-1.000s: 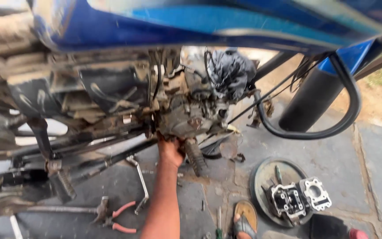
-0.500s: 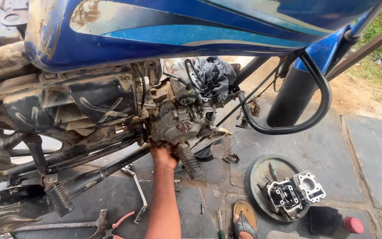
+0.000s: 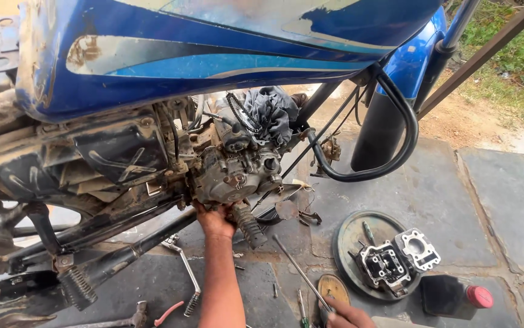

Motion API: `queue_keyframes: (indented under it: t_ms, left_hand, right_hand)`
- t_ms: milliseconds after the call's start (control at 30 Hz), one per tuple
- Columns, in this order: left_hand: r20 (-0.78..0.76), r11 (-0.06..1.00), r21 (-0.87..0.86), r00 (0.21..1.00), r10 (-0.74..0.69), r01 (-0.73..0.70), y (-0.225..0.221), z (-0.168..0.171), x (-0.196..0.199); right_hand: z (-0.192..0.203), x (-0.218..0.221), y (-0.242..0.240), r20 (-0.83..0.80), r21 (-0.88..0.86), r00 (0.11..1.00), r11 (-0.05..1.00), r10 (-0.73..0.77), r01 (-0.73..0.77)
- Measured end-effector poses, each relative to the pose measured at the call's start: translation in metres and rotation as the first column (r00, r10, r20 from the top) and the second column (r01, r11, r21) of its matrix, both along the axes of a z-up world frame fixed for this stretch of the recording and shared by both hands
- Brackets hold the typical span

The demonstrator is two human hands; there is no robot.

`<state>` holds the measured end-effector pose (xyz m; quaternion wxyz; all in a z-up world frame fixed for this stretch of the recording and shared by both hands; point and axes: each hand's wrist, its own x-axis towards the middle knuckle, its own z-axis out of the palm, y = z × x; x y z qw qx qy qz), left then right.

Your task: The video shows the process of repairing and reassembling a motorcycle engine block, involving the removal and installation of various mechanical components.

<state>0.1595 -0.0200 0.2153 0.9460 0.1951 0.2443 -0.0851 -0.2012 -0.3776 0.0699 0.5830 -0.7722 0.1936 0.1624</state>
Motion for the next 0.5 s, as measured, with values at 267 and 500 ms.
queue_keyframes:
  t_ms: [267,500]
  left_hand:
    - [-0.04,1.0,0.006,0.999,0.012,-0.012,0.004,-0.001,-0.001]
    - [-0.073,1.0,-0.004,0.997,0.012,-0.013,0.005,0.006,0.001]
  right_hand:
    - [0.178,0.131,0.125,-0.035,-0.072,0.995,0.993,0.094,-0.096]
    - [0.138,0.169,0.148,0.096,-0.057,0.994,0.997,0.061,-0.055]
